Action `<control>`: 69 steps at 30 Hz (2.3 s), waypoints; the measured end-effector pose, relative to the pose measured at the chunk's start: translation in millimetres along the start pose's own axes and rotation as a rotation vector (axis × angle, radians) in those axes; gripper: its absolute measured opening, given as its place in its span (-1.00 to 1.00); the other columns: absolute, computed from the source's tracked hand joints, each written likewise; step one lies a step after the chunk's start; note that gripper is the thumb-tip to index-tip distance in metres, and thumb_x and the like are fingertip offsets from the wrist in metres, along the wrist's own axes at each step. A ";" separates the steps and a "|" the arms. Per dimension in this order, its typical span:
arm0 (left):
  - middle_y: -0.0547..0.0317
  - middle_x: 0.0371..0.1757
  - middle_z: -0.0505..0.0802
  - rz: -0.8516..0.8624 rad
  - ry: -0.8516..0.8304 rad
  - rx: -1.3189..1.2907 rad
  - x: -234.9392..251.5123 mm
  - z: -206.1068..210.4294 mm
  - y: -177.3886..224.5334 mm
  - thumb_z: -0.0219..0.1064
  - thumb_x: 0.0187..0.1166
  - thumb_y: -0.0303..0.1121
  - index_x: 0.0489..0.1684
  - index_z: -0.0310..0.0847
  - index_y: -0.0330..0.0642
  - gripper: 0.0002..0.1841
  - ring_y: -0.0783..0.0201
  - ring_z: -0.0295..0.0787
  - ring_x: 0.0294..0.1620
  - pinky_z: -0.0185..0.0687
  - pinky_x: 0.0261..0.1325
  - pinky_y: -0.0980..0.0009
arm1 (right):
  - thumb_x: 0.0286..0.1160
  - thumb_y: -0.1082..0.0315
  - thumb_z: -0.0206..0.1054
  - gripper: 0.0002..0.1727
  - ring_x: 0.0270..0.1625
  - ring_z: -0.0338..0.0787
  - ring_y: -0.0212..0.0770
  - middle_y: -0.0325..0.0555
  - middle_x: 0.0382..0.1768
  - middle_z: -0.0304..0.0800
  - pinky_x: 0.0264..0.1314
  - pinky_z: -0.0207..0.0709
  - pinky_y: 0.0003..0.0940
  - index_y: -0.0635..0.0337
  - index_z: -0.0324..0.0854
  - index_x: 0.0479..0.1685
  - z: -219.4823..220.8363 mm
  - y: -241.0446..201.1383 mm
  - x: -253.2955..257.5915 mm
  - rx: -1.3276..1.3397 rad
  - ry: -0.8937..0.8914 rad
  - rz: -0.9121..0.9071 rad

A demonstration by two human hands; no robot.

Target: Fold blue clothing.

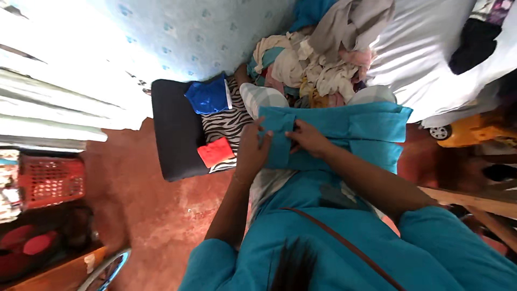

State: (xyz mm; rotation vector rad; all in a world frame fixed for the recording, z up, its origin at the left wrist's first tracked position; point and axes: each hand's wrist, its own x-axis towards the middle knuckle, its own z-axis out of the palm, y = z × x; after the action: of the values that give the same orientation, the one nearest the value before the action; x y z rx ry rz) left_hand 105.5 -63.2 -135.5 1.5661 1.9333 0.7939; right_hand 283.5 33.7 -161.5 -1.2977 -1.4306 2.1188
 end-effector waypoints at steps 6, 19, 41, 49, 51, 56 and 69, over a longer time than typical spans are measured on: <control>-0.39 0.44 0.62 -0.180 0.040 -0.109 17.9 4.7 -43.3 0.05 0.83 -0.09 0.64 0.31 -0.39 -0.41 -0.18 0.59 0.45 0.51 0.48 -0.10 | 0.79 0.35 0.18 -0.61 -0.13 0.85 -0.12 0.13 0.08 0.75 -0.17 0.78 -0.18 0.29 0.38 0.48 2.7 -14.8 -2.1 -0.102 0.029 -0.097; -0.30 0.04 0.77 -0.310 -0.060 -0.148 38.3 17.2 -29.3 0.08 0.85 -0.09 0.39 0.44 -0.39 -0.52 -0.10 0.79 0.00 0.67 0.15 -0.13 | 0.62 0.24 0.40 -0.32 -0.21 0.79 0.01 0.13 -0.13 0.74 -0.10 0.72 0.01 0.25 0.21 0.65 -0.4 -11.0 -16.6 -0.446 0.211 -0.194; 0.03 0.46 0.65 -0.192 -0.388 -0.600 62.8 81.9 80.0 -0.16 0.89 -0.07 0.74 0.17 -0.11 -0.46 0.16 0.72 0.26 0.68 0.27 0.14 | 0.79 0.27 0.13 -0.63 -0.06 0.87 -0.28 -0.10 0.00 0.84 0.03 0.81 -0.25 0.19 0.48 0.46 -167.3 5.7 -164.0 0.201 0.360 -0.248; 0.07 0.37 0.74 -0.347 -0.618 -0.691 56.1 161.3 69.2 -0.20 0.79 0.30 0.66 0.35 -0.01 -0.30 0.18 0.72 0.32 0.70 0.32 0.09 | 0.82 0.24 0.12 -0.53 0.05 0.84 -0.15 0.05 0.15 0.77 0.13 0.75 -0.13 0.13 0.32 0.63 -205.0 53.6 -164.4 0.170 0.442 -0.087; 0.01 0.37 0.73 -0.311 -0.591 -0.636 53.7 159.3 77.7 -0.07 0.77 0.27 0.69 0.27 0.00 -0.31 0.14 0.73 0.27 0.72 0.27 0.07 | 0.81 0.28 0.13 -0.52 0.05 0.84 -0.18 0.03 0.15 0.77 0.14 0.75 -0.16 0.14 0.28 0.65 -205.2 52.7 -164.2 0.179 0.427 -0.111; 0.06 0.14 0.79 -0.203 -0.397 -0.586 42.1 147.7 87.8 0.13 0.82 -0.07 0.65 0.27 -0.01 -0.51 0.24 0.83 -0.05 0.82 0.02 0.21 | 0.80 0.35 0.09 -0.56 -0.02 0.87 -0.22 -0.06 0.08 0.80 0.08 0.80 -0.21 0.10 0.30 0.61 -208.5 66.5 -162.4 0.350 0.321 -0.215; -0.12 0.79 0.25 -0.014 -0.551 -0.449 16.7 139.0 59.3 0.70 0.27 -0.24 0.92 -0.53 0.16 0.33 0.11 0.70 0.38 0.81 0.18 0.12 | 0.84 0.32 0.05 -0.60 -0.03 0.86 -0.26 -0.10 0.05 0.79 0.07 0.80 -0.25 0.11 0.31 0.58 -183.4 34.5 -154.4 0.374 0.357 -0.189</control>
State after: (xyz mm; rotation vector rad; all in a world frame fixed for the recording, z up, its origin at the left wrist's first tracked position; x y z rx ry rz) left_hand 241.5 -21.3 -189.2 1.3140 1.2661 0.6442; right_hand 523.5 28.2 -130.2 -1.2553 -0.9195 1.8063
